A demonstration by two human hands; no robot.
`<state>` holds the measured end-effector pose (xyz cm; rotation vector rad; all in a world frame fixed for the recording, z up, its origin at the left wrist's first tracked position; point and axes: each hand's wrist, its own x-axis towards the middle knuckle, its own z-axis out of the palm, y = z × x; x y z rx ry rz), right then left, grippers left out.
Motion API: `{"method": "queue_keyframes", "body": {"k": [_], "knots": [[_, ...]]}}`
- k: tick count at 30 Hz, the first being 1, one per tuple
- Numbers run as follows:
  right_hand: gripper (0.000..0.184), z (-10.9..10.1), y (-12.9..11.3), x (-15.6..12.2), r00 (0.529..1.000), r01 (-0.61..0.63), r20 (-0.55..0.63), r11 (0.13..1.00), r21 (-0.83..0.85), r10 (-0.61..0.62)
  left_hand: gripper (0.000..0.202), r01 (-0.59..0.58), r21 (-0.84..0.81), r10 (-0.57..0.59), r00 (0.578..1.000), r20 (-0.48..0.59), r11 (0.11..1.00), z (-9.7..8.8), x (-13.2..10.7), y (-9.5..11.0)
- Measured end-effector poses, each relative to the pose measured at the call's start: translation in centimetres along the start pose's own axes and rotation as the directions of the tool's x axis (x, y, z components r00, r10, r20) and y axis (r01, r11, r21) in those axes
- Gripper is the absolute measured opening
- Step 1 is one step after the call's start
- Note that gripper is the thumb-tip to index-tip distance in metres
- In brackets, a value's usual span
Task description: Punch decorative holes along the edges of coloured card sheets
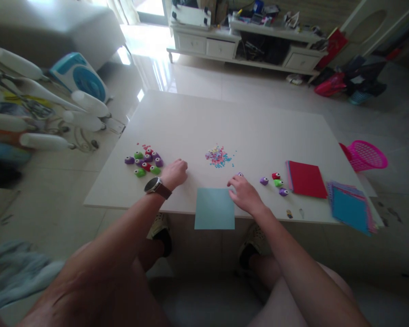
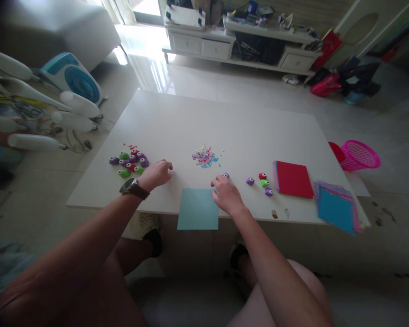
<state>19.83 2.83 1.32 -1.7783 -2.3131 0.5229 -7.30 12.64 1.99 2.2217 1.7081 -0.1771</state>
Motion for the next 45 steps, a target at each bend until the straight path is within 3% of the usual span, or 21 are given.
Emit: {"method": "queue_keyframes", "body": {"k": [4, 8, 10, 12, 16, 19, 22, 30, 45], "knots": [[0.031, -0.2, 1.6, 0.0, 0.992, -0.065, -0.113, 0.998, -0.009, 0.064, 0.034, 0.079, 0.042, -0.079, 0.997, -0.005, 0.996, -0.5, -0.1, -1.2], [0.045, 0.1, 2.9, -0.3, 0.991, -0.108, -0.076, 0.994, -0.003, 0.108, 0.035, 0.110, 0.077, -0.105, 0.992, -0.066, 0.991, -0.6, -0.4, -0.9], [0.046, 0.2, 3.3, -0.5, 0.992, -0.114, -0.057, 0.994, 0.002, 0.114, 0.034, 0.048, 0.022, -0.046, 0.996, -0.078, 0.999, -0.2, -0.6, 0.4], [0.045, 0.0, 3.5, -0.5, 0.992, -0.114, -0.047, 0.993, 0.003, 0.114, 0.030, -0.091, -0.081, 0.087, 0.995, -0.051, 0.993, 0.7, -0.7, 2.2], [0.042, -0.5, 3.8, -0.3, 0.988, -0.149, -0.036, 0.989, 0.006, 0.149, 0.021, -0.330, -0.244, 0.337, 0.941, -0.011, 0.912, 3.0, -1.1, 6.1], [0.034, -0.7, 4.0, -0.3, 0.983, -0.185, 0.000, 0.983, 0.003, 0.185, 0.030, -0.388, -0.256, 0.403, 0.915, 0.009, 0.886, 4.5, -1.4, 8.1], [0.025, -0.6, 4.1, -0.4, 0.981, -0.195, 0.023, 0.981, -0.013, 0.195, 0.040, -0.392, -0.189, 0.403, 0.915, 0.025, 0.900, 5.2, -1.6, 9.1], [0.022, -0.2, 4.0, -0.8, 0.987, -0.156, 0.051, 0.988, 0.019, 0.155, 0.049, -0.317, -0.160, 0.335, 0.936, 0.104, 0.935, 4.6, -1.8, 9.0], [0.017, -0.7, 1.5, -0.5, 0.993, -0.080, 0.100, 0.985, 0.154, 0.065, 0.034, -0.325, -0.178, 0.347, 0.931, 0.112, 0.929, 4.5, -1.3, 8.2]]}}
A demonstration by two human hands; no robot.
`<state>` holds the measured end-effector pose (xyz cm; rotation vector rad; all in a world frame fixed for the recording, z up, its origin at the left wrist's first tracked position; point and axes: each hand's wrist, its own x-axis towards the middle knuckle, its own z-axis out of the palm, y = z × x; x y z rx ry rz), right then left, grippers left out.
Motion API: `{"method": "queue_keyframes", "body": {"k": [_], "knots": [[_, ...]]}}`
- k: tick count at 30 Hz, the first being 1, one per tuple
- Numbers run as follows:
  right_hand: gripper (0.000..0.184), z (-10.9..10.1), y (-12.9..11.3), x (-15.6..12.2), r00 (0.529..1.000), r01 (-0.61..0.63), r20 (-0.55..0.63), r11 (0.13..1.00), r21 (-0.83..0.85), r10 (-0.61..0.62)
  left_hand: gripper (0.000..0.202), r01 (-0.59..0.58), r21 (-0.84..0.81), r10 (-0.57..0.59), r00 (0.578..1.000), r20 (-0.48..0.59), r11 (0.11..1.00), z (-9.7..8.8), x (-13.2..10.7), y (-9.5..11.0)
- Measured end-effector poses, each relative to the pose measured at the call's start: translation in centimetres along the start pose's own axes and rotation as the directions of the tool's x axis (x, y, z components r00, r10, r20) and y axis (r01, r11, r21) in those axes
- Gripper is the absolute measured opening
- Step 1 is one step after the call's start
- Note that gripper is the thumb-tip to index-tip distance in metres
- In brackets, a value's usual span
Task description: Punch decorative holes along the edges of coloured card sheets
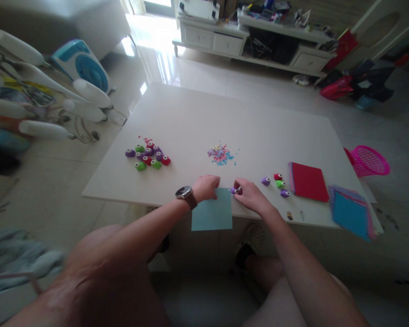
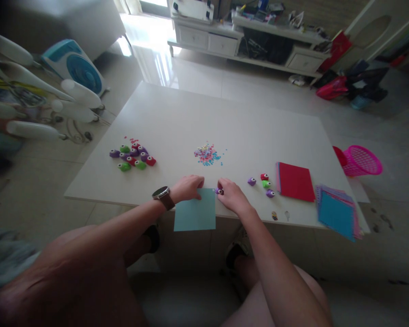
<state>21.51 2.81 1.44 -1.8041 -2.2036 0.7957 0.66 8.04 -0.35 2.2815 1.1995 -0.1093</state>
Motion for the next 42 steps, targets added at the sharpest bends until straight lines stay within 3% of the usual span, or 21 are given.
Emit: {"method": "queue_keyframes", "body": {"k": [42], "knots": [[0.015, 0.40, -0.20, -0.08, 1.000, -0.021, 0.009, 0.996, -0.083, 0.022, 0.035, 0.005, 0.004, -0.005, 1.000, -0.007, 1.000, 0.26, 0.21, -0.19]]}}
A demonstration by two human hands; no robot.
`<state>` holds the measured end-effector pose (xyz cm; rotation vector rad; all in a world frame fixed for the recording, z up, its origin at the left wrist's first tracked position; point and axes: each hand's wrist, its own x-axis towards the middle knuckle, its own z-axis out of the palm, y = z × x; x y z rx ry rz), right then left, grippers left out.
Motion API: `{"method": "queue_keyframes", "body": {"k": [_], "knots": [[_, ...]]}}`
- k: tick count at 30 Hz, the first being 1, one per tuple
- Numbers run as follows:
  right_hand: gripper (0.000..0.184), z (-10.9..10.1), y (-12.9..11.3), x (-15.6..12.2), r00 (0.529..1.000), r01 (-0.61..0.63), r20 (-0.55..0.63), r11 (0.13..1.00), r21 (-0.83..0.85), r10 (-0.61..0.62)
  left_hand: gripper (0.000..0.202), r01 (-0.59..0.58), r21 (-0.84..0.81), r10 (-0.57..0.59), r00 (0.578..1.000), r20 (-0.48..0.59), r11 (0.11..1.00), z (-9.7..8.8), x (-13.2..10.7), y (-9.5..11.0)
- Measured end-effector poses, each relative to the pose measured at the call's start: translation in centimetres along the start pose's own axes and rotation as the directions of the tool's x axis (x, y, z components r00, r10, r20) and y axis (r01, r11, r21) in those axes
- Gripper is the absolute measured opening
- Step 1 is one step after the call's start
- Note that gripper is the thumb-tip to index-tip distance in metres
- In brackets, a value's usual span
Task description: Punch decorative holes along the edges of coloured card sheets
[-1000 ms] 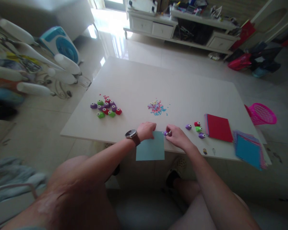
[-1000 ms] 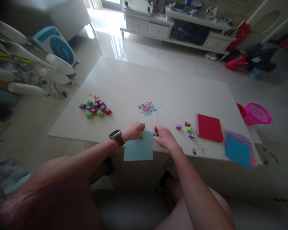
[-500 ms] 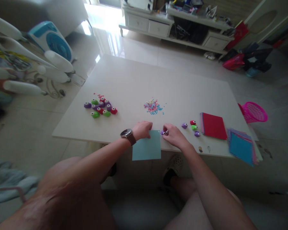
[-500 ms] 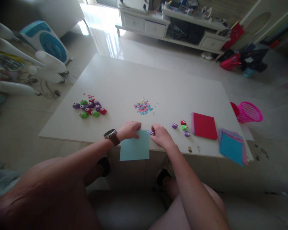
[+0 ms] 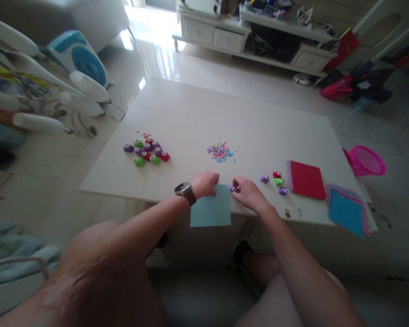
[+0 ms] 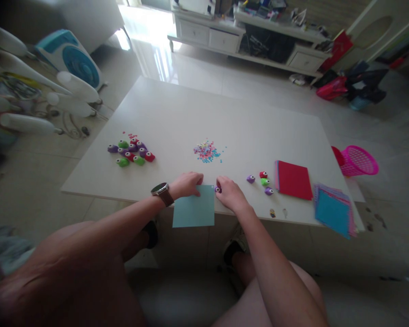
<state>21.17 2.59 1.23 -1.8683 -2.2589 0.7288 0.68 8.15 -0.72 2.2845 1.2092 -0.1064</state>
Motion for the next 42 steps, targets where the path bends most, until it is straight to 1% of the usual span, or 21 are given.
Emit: {"method": "queue_keyframes", "body": {"k": [11, 17, 19, 21, 23, 28, 32, 37, 42], "knots": [[0.014, -0.4, -0.3, -0.2, 0.997, 0.012, 0.069, 0.995, 0.095, -0.018, 0.037, -0.002, 0.004, 0.002, 1.000, 0.000, 1.000, 0.2, 0.2, -0.1], [0.013, -0.4, -0.4, -0.2, 0.997, 0.027, 0.069, 0.994, 0.109, -0.035, 0.041, -0.044, -0.002, 0.044, 0.998, -0.052, 0.999, 0.2, 0.1, -0.1], [0.014, -0.4, -0.4, -0.2, 0.997, 0.040, 0.067, 0.993, 0.113, -0.048, 0.035, -0.074, -0.012, 0.073, 0.996, -0.044, 0.997, 0.2, 0.0, 0.0], [0.015, -0.4, -0.4, -0.2, 0.996, 0.047, 0.064, 0.991, 0.122, -0.056, 0.026, -0.106, -0.030, 0.106, 0.994, -0.013, 0.994, 0.4, 0.0, 0.2], [0.014, -0.4, -0.4, -0.2, 0.997, 0.045, 0.060, 0.990, 0.132, -0.054, 0.022, -0.124, -0.046, 0.125, 0.992, 0.023, 0.991, 0.6, 0.0, 0.3], [0.005, -0.4, -0.1, 0.0, 0.996, -0.023, 0.087, 0.987, 0.162, 0.009, 0.020, -0.107, -0.056, 0.110, 0.993, 0.051, 0.993, 1.1, 0.3, 0.4], [0.010, -0.4, 0.2, 0.1, 0.989, -0.088, 0.134, 0.971, 0.222, 0.059, 0.023, -0.098, -0.043, 0.101, 0.993, 0.061, 0.994, 1.3, 0.5, 0.4], [0.010, -0.8, 0.3, 0.2, 0.977, -0.176, 0.166, 0.946, 0.271, 0.134, 0.027, -0.101, -0.040, 0.104, 0.992, 0.069, 0.994, 1.1, 0.4, 0.4], [0.008, -1.0, 0.4, 0.3, 0.973, -0.201, 0.172, 0.934, 0.296, 0.155, 0.030, -0.097, -0.040, 0.100, 0.992, 0.072, 0.994, 1.1, 0.4, 0.3]]}}
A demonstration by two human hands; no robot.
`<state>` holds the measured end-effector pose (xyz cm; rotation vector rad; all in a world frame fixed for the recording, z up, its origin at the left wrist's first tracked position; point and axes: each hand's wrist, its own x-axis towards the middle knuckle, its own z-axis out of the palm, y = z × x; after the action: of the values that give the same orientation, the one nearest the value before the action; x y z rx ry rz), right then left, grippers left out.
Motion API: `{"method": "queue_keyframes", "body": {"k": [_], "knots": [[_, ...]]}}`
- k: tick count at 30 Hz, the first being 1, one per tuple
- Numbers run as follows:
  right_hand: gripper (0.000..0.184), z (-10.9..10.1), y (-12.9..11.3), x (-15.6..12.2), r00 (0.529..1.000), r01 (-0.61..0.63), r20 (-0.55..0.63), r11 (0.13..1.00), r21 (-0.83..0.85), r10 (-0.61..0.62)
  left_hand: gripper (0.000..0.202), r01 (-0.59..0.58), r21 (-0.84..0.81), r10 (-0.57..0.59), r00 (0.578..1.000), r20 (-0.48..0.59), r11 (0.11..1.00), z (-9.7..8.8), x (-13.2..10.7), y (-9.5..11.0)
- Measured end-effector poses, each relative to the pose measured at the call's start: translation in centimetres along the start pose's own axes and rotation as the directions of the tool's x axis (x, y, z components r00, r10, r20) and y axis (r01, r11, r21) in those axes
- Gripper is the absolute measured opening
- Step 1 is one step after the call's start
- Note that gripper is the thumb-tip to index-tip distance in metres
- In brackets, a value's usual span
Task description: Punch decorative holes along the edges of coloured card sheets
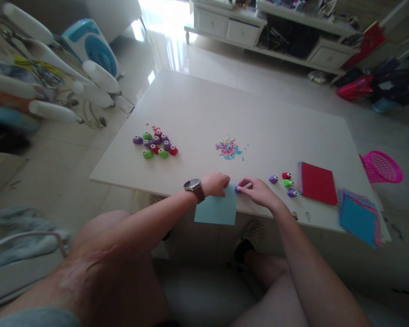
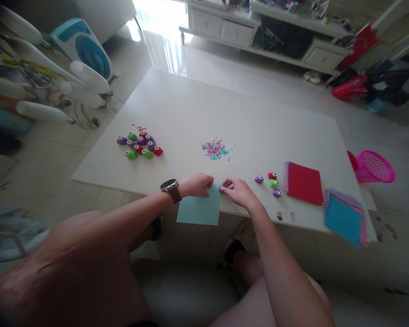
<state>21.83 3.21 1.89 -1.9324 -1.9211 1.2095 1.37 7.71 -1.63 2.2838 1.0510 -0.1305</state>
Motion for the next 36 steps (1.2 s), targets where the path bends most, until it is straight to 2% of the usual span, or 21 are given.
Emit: {"method": "queue_keyframes", "body": {"k": [14, 19, 22, 26, 30, 36], "knots": [[0.010, 0.5, -0.3, 0.2, 1.000, 0.000, 0.003, 0.999, 0.048, 0.000, 0.030, -0.001, 0.018, 0.001, 1.000, -0.001, 1.000, 0.0, 0.0, 0.1], [0.014, 0.6, 0.4, 0.8, 1.000, -0.026, -0.003, 0.995, 0.099, 0.026, 0.032, -0.003, 0.034, 0.003, 1.000, 0.008, 0.999, -0.2, 0.0, 0.4], [0.022, 0.7, 0.8, 1.4, 0.994, -0.088, -0.057, 0.995, 0.046, 0.091, 0.044, 0.045, 0.027, -0.046, 0.999, 0.018, 0.999, -0.6, 0.0, 1.1], [0.020, 0.7, 0.1, 1.9, 0.978, -0.206, -0.042, 0.976, -0.066, 0.203, 0.066, 0.118, 0.037, -0.119, 0.993, 0.027, 0.992, -1.1, 0.0, 2.0], [0.018, 0.5, -0.9, 2.4, 0.961, -0.276, -0.037, 0.952, -0.134, 0.273, 0.070, 0.168, 0.074, -0.170, 0.985, 0.017, 0.983, -1.2, -0.1, 2.7], [0.017, 0.6, -0.9, 3.2, 0.956, -0.292, -0.027, 0.938, -0.185, 0.293, 0.069, 0.217, 0.116, -0.218, 0.976, 0.001, 0.969, -0.7, -0.1, 3.8]]}}
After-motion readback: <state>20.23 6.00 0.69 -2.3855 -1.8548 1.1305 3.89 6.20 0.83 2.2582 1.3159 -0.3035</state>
